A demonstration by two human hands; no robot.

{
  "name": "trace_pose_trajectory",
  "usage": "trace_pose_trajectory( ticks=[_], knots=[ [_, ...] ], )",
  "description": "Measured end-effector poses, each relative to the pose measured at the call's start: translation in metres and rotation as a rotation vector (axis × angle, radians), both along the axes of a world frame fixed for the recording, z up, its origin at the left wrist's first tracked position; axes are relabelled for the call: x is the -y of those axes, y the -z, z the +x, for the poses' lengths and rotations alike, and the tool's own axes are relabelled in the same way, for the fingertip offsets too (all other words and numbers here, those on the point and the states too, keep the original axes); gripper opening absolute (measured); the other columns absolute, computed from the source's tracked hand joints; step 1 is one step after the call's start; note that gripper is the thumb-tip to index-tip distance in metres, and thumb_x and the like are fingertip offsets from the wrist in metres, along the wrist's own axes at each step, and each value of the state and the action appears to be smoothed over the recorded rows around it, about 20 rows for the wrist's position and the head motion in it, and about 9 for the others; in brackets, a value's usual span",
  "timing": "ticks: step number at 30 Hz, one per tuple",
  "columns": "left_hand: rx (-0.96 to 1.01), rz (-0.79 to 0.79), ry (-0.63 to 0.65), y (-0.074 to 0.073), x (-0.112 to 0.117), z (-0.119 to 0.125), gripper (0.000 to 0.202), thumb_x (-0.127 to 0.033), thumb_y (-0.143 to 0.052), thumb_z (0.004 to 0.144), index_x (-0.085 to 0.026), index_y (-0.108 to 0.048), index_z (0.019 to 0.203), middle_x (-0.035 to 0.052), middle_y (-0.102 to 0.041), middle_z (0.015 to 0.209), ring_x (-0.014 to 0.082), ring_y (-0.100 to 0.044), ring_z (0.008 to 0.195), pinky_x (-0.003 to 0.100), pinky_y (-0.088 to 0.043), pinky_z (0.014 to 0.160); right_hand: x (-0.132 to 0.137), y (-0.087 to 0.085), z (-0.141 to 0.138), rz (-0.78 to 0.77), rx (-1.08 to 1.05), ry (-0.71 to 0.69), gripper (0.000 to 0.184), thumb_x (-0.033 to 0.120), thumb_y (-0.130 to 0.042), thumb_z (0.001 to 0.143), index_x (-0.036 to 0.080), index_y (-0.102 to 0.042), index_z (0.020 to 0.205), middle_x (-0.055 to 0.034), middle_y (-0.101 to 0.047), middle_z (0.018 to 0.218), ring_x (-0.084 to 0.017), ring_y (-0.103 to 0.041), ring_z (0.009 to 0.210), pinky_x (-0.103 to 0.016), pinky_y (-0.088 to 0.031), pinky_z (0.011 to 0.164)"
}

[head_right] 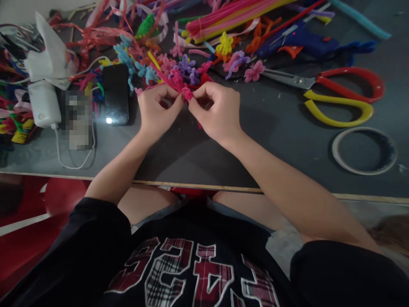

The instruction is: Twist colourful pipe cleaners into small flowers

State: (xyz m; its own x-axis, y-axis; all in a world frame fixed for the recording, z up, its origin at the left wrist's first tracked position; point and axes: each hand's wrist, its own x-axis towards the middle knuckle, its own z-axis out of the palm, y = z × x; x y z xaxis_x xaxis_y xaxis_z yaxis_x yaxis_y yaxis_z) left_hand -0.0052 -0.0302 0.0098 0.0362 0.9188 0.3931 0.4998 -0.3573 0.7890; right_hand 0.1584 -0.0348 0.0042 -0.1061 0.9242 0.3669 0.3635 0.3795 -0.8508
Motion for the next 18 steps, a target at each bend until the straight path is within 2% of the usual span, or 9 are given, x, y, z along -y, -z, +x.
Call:
trace_pose_trajectory(
  ticks=[5,10,12,14,16,18],
  knots=[
    [-0.060,-0.126,-0.051,-0.004,0.010,0.003,0.028,-0.020,-0.075,0.079,-0.022,-0.055,0.060,-0.0055,-0.058,0.054,0.0093,-0.057,0.053,0.026,-0.049,0.060,0.012,-0.010,-0.002,0.041,0.090,-0.058,0.013,0.023,-0.068,0.084,0.021,-0.061,0.074,-0.0024,-0.071,0.075,-0.019,-0.069,0.072,-0.035,-0.055,0.073],
    [-0.053,-0.089,-0.047,-0.012,0.012,0.001,0.028,-0.025,-0.069,0.085,-0.021,-0.057,0.060,-0.0037,-0.059,0.057,0.0095,-0.058,0.056,0.026,-0.047,0.061,0.005,-0.009,-0.003,-0.065,-0.063,-0.029,0.017,0.028,-0.076,0.083,0.022,-0.063,0.075,-0.0004,-0.068,0.070,-0.014,-0.062,0.062,-0.030,-0.052,0.062],
    [-0.030,-0.037,0.001,-0.016,0.008,-0.003,0.023,-0.031,-0.065,0.090,-0.021,-0.065,0.069,-0.0023,-0.063,0.062,0.0103,-0.061,0.059,0.026,-0.049,0.063,-0.001,-0.010,-0.001,-0.146,-0.172,-0.033,0.019,0.028,-0.080,0.080,0.022,-0.063,0.073,-0.0003,-0.067,0.067,-0.012,-0.059,0.059,-0.028,-0.050,0.058],
    [-0.012,0.025,0.056,-0.019,0.004,-0.008,0.019,-0.040,-0.064,0.091,-0.023,-0.073,0.087,-0.0010,-0.069,0.071,0.0114,-0.065,0.064,0.026,-0.050,0.064,-0.007,-0.013,0.001,-0.272,-0.288,-0.084,0.021,0.026,-0.081,0.080,0.023,-0.062,0.070,-0.0006,-0.066,0.067,-0.011,-0.058,0.058,-0.026,-0.050,0.057],
    [-0.003,0.087,0.124,-0.020,0.000,-0.011,0.031,-0.053,-0.063,0.090,-0.026,-0.073,0.101,0.0006,-0.072,0.082,0.0133,-0.069,0.073,0.026,-0.051,0.064,-0.009,-0.019,0.003,-0.445,-0.393,-0.152,0.022,0.026,-0.077,0.083,0.022,-0.061,0.068,-0.0006,-0.066,0.068,-0.011,-0.058,0.057,-0.025,-0.051,0.057],
    [-0.001,0.124,0.195,-0.018,-0.003,-0.011,0.044,-0.065,-0.059,0.087,-0.027,-0.074,0.102,0.0022,-0.073,0.088,0.0146,-0.071,0.077,0.027,-0.053,0.064,-0.008,-0.024,0.002,-0.597,-0.481,-0.199,0.024,0.024,-0.073,0.085,0.021,-0.060,0.065,0.0000,-0.064,0.065,-0.010,-0.056,0.054,-0.024,-0.051,0.054]
  ],
)
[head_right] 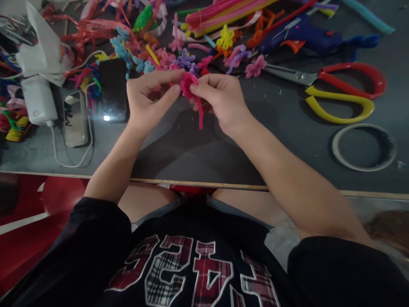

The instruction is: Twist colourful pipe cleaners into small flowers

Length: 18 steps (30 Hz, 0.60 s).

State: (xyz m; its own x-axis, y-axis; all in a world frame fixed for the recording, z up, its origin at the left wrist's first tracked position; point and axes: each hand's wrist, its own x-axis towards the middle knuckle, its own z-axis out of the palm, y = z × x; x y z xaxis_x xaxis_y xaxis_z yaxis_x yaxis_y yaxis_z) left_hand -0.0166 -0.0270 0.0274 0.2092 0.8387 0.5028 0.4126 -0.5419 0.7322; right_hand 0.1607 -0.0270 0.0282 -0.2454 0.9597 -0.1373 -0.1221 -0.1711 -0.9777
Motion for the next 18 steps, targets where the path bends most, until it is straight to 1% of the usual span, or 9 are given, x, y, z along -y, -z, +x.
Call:
trace_pose_trajectory(
  ticks=[2,4,7,10,12,13,15,18],
  knots=[
    [-0.003,0.001,0.046,0.004,-0.002,0.001,0.053,-0.073,-0.055,0.085,-0.026,-0.074,0.098,0.0031,-0.073,0.087,0.0139,-0.070,0.073,0.027,-0.053,0.061,0.003,-0.004,-0.002,-0.072,-0.046,-0.030,0.027,0.025,-0.072,0.085,0.019,-0.059,0.062,0.0007,-0.061,0.063,-0.009,-0.055,0.051,-0.022,-0.048,0.051],
    [-0.008,-0.024,0.065,0.008,-0.005,0.001,0.057,-0.076,-0.053,0.083,-0.024,-0.074,0.095,0.0028,-0.071,0.084,0.0127,-0.068,0.069,0.027,-0.053,0.060,0.007,-0.007,-0.004,-0.080,-0.053,-0.041,0.031,0.027,-0.073,0.085,0.018,-0.057,0.060,0.0017,-0.057,0.059,-0.008,-0.053,0.050,-0.021,-0.047,0.049],
    [-0.010,-0.047,0.107,0.012,-0.008,-0.001,0.057,-0.079,-0.057,0.078,-0.026,-0.073,0.095,0.0020,-0.069,0.084,0.0138,-0.068,0.071,0.029,-0.055,0.062,0.010,-0.008,-0.007,-0.072,-0.048,-0.037,0.031,0.024,-0.071,0.087,0.017,-0.058,0.060,0.0025,-0.054,0.057,-0.008,-0.052,0.049,-0.021,-0.047,0.050],
    [-0.026,-0.044,0.134,0.010,-0.009,-0.003,0.052,-0.076,-0.057,0.080,-0.028,-0.074,0.096,0.0017,-0.068,0.085,0.0146,-0.069,0.074,0.030,-0.056,0.064,0.009,-0.006,-0.008,-0.055,-0.018,0.003,0.027,0.015,-0.066,0.087,0.016,-0.060,0.061,0.0020,-0.058,0.061,-0.007,-0.053,0.052,-0.020,-0.044,0.049],
    [-0.043,-0.048,0.108,0.008,-0.008,-0.002,0.049,-0.073,-0.056,0.084,-0.028,-0.075,0.093,0.0020,-0.069,0.083,0.0148,-0.069,0.074,0.031,-0.056,0.066,0.005,-0.001,-0.007,0.014,0.049,0.028,0.022,0.011,-0.068,0.084,0.017,-0.062,0.063,0.0024,-0.061,0.065,-0.007,-0.053,0.055,-0.020,-0.042,0.050],
    [-0.046,-0.047,0.093,0.007,-0.007,-0.001,0.047,-0.071,-0.057,0.084,-0.028,-0.075,0.091,0.0024,-0.069,0.082,0.0153,-0.069,0.075,0.031,-0.056,0.068,0.002,0.003,-0.005,0.073,0.098,0.026,0.019,0.010,-0.070,0.081,0.018,-0.063,0.065,0.0029,-0.061,0.066,-0.007,-0.052,0.055,-0.021,-0.043,0.051],
    [-0.047,-0.043,0.070,0.006,-0.005,0.001,0.042,-0.067,-0.061,0.084,-0.028,-0.076,0.087,0.0033,-0.071,0.082,0.0167,-0.070,0.078,0.032,-0.058,0.072,-0.003,0.010,-0.002,0.177,0.189,-0.020,0.014,0.016,-0.075,0.080,0.020,-0.066,0.070,0.0028,-0.061,0.067,-0.010,-0.052,0.056,-0.025,-0.046,0.054],
    [-0.045,-0.069,0.029,0.008,-0.004,0.004,0.037,-0.062,-0.063,0.086,-0.028,-0.075,0.086,0.0038,-0.072,0.084,0.0178,-0.071,0.080,0.034,-0.059,0.076,-0.008,0.018,0.002,0.325,0.290,-0.045,0.019,0.025,-0.084,0.074,0.022,-0.066,0.072,0.0017,-0.062,0.068,-0.013,-0.054,0.061,-0.029,-0.049,0.061]
  ],
)
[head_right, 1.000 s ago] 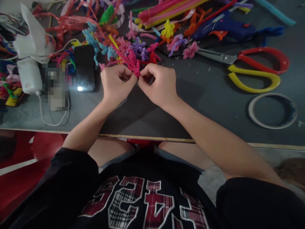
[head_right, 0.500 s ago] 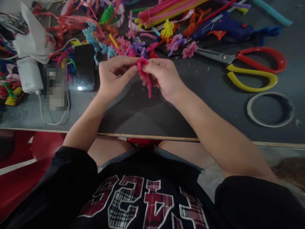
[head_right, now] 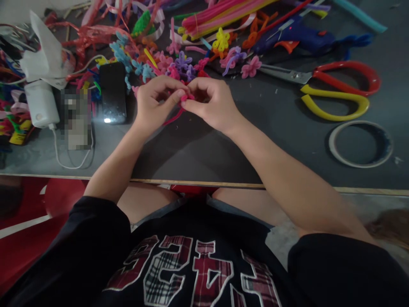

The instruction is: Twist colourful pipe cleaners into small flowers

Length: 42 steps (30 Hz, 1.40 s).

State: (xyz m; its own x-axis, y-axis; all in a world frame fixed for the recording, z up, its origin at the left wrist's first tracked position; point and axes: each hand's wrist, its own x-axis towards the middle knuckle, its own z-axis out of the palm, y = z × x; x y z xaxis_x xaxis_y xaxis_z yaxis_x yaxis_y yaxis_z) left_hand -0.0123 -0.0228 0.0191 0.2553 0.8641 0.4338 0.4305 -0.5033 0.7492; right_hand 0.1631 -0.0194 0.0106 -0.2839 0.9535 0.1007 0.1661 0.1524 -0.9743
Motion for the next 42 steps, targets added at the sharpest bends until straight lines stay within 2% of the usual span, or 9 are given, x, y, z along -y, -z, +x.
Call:
trace_pose_trajectory(
  ticks=[3,8,15,17,21,27,30,36,42],
  knots=[
    [0.045,-0.073,-0.065,0.004,-0.003,0.000,0.037,-0.061,-0.058,0.089,-0.027,-0.073,0.092,0.0031,-0.073,0.085,0.0167,-0.072,0.082,0.032,-0.059,0.077,-0.001,0.002,0.000,0.002,0.045,0.000,0.020,0.033,-0.084,0.078,0.021,-0.069,0.076,0.0011,-0.063,0.064,-0.012,-0.055,0.058,-0.029,-0.049,0.059],
    [0.070,-0.229,-0.013,0.003,-0.006,-0.003,0.029,-0.051,-0.071,0.084,-0.023,-0.074,0.091,0.0044,-0.076,0.086,0.0167,-0.073,0.081,0.032,-0.060,0.076,-0.003,0.004,-0.004,-0.091,0.041,0.120,0.012,0.018,-0.072,0.089,0.016,-0.072,0.077,0.0025,-0.058,0.053,-0.006,-0.046,0.042,-0.022,-0.038,0.043],
    [0.008,-0.243,0.056,0.000,-0.006,-0.007,0.010,-0.026,-0.081,0.073,-0.025,-0.077,0.082,0.0048,-0.079,0.083,0.0187,-0.072,0.075,0.035,-0.063,0.073,-0.011,0.010,0.001,-0.091,-0.107,0.210,0.006,0.016,-0.079,0.082,0.017,-0.074,0.083,0.0003,-0.071,0.068,-0.006,-0.051,0.045,-0.019,-0.036,0.038],
    [-0.017,-0.231,0.059,-0.001,-0.006,-0.007,0.007,-0.026,-0.080,0.074,-0.025,-0.077,0.079,0.0040,-0.078,0.080,0.0183,-0.072,0.074,0.033,-0.063,0.071,-0.012,0.011,0.003,-0.080,-0.108,0.215,0.009,0.023,-0.081,0.082,0.019,-0.073,0.085,-0.0008,-0.072,0.072,-0.008,-0.055,0.048,-0.021,-0.038,0.039],
    [-0.029,-0.152,0.058,-0.003,-0.008,-0.008,0.008,-0.031,-0.074,0.082,-0.024,-0.076,0.087,0.0033,-0.077,0.084,0.0173,-0.073,0.079,0.032,-0.061,0.074,-0.012,0.013,0.006,-0.095,-0.143,0.076,0.024,0.042,-0.079,0.083,0.020,-0.069,0.079,-0.0018,-0.072,0.077,-0.011,-0.061,0.057,-0.022,-0.043,0.044],
    [-0.073,-0.027,0.089,0.000,-0.008,-0.009,0.030,-0.053,-0.063,0.090,-0.025,-0.073,0.092,0.0025,-0.072,0.084,0.0179,-0.073,0.082,0.036,-0.061,0.077,-0.013,0.013,0.010,-0.170,-0.245,-0.024,0.032,0.049,-0.081,0.078,0.021,-0.067,0.074,0.0003,-0.066,0.071,-0.010,-0.058,0.057,-0.020,-0.041,0.044],
    [-0.079,-0.015,0.072,-0.002,-0.005,-0.008,0.030,-0.055,-0.067,0.086,-0.026,-0.073,0.091,0.0020,-0.071,0.083,0.0185,-0.073,0.082,0.036,-0.061,0.078,-0.014,0.014,0.010,-0.143,-0.248,-0.025,0.029,0.046,-0.082,0.078,0.021,-0.067,0.075,0.0004,-0.066,0.072,-0.009,-0.055,0.054,-0.022,-0.041,0.044],
    [-0.014,-0.104,0.029,-0.009,0.000,-0.005,0.017,-0.042,-0.079,0.078,-0.027,-0.073,0.085,0.0010,-0.070,0.082,0.0198,-0.072,0.088,0.038,-0.060,0.087,-0.016,0.013,0.008,-0.162,-0.283,0.005,0.012,0.025,-0.080,0.083,0.020,-0.069,0.082,0.0017,-0.067,0.069,-0.005,-0.047,0.045,-0.022,-0.039,0.043],
    [-0.002,-0.133,0.034,-0.010,-0.002,-0.007,0.020,-0.046,-0.076,0.080,-0.026,-0.073,0.081,0.0040,-0.071,0.084,0.0232,-0.070,0.093,0.044,-0.058,0.093,-0.020,0.013,0.010,-0.188,-0.265,-0.091,0.024,0.033,-0.085,0.077,0.022,-0.064,0.071,0.0026,-0.066,0.065,-0.006,-0.046,0.044,-0.024,-0.038,0.042]
  ],
)
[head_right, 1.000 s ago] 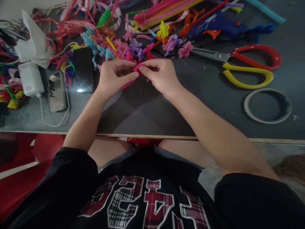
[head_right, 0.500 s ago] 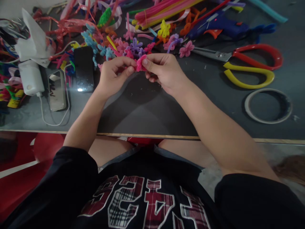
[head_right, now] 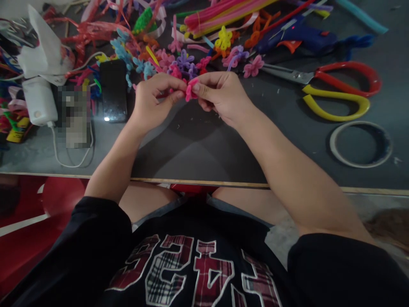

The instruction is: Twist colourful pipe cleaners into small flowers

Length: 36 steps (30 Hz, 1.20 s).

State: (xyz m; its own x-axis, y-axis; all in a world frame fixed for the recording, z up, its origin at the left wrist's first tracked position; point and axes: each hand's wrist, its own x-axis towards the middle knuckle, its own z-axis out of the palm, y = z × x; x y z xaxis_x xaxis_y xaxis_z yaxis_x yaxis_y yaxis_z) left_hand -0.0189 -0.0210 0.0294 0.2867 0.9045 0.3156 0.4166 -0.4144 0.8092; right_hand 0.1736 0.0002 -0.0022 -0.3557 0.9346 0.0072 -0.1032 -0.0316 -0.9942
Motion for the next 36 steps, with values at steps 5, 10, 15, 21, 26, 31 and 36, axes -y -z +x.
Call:
trace_pose_trajectory(
  ticks=[5,10,15,21,26,31,36],
  knots=[
    [-0.133,0.189,0.024,-0.002,-0.002,0.000,0.025,-0.054,-0.063,0.087,-0.033,-0.073,0.078,0.0056,-0.075,0.085,0.0275,-0.067,0.102,0.049,-0.049,0.102,-0.002,0.007,0.004,-0.005,0.009,-0.057,0.032,0.047,-0.088,0.070,0.022,-0.067,0.073,0.0031,-0.061,0.059,-0.007,-0.045,0.045,-0.024,-0.030,0.040],
    [-0.123,0.208,-0.035,0.002,0.000,0.004,0.019,-0.050,-0.067,0.086,-0.035,-0.071,0.074,0.0043,-0.075,0.084,0.0290,-0.067,0.104,0.051,-0.042,0.109,-0.006,0.011,0.006,-0.057,-0.063,-0.087,0.040,0.049,-0.092,0.061,0.021,-0.065,0.069,0.0041,-0.060,0.058,-0.004,-0.041,0.043,-0.023,-0.026,0.039],
    [-0.081,0.134,-0.162,0.004,0.009,0.010,0.015,-0.047,-0.072,0.084,-0.033,-0.067,0.086,0.0014,-0.076,0.087,0.0240,-0.070,0.095,0.048,-0.045,0.108,-0.004,0.005,0.005,-0.124,-0.157,-0.188,0.045,0.049,-0.095,0.053,0.019,-0.064,0.067,0.0056,-0.063,0.058,-0.003,-0.039,0.042,-0.022,-0.032,0.041],
    [-0.041,0.072,-0.135,0.007,0.005,0.010,0.028,-0.053,-0.075,0.080,-0.027,-0.067,0.085,0.0025,-0.074,0.086,0.0198,-0.071,0.085,0.040,-0.055,0.093,0.001,-0.005,0.001,-0.159,-0.136,-0.165,0.026,0.024,-0.091,0.068,0.019,-0.065,0.065,0.0052,-0.067,0.059,-0.003,-0.041,0.040,-0.020,-0.033,0.041],
    [-0.055,0.124,-0.073,0.025,-0.004,0.007,0.034,-0.061,-0.063,0.086,-0.027,-0.069,0.090,0.0030,-0.072,0.087,0.0199,-0.071,0.084,0.039,-0.059,0.082,0.004,-0.011,0.001,-0.148,-0.218,-0.172,0.033,0.038,-0.095,0.051,0.020,-0.071,0.064,0.0041,-0.067,0.057,-0.004,-0.049,0.043,-0.018,-0.034,0.039],
    [-0.085,0.295,-0.206,0.028,0.000,0.006,0.020,-0.051,-0.060,0.091,-0.036,-0.068,0.101,0.0020,-0.075,0.105,0.0251,-0.066,0.112,0.045,-0.049,0.105,0.010,-0.020,-0.009,-0.186,-0.124,0.063,0.024,0.004,-0.079,0.077,0.020,-0.071,0.061,0.0064,-0.064,0.053,-0.002,-0.044,0.034,-0.017,-0.034,0.034],
    [-0.104,0.275,-0.204,0.025,0.002,0.006,0.024,-0.052,-0.054,0.094,-0.033,-0.069,0.093,0.0025,-0.075,0.099,0.0234,-0.066,0.104,0.043,-0.050,0.100,0.018,-0.033,-0.024,-0.220,-0.050,0.281,0.042,-0.007,-0.061,0.088,0.021,-0.065,0.056,0.0089,-0.051,0.038,-0.002,-0.043,0.031,-0.015,-0.031,0.032]
  ],
)
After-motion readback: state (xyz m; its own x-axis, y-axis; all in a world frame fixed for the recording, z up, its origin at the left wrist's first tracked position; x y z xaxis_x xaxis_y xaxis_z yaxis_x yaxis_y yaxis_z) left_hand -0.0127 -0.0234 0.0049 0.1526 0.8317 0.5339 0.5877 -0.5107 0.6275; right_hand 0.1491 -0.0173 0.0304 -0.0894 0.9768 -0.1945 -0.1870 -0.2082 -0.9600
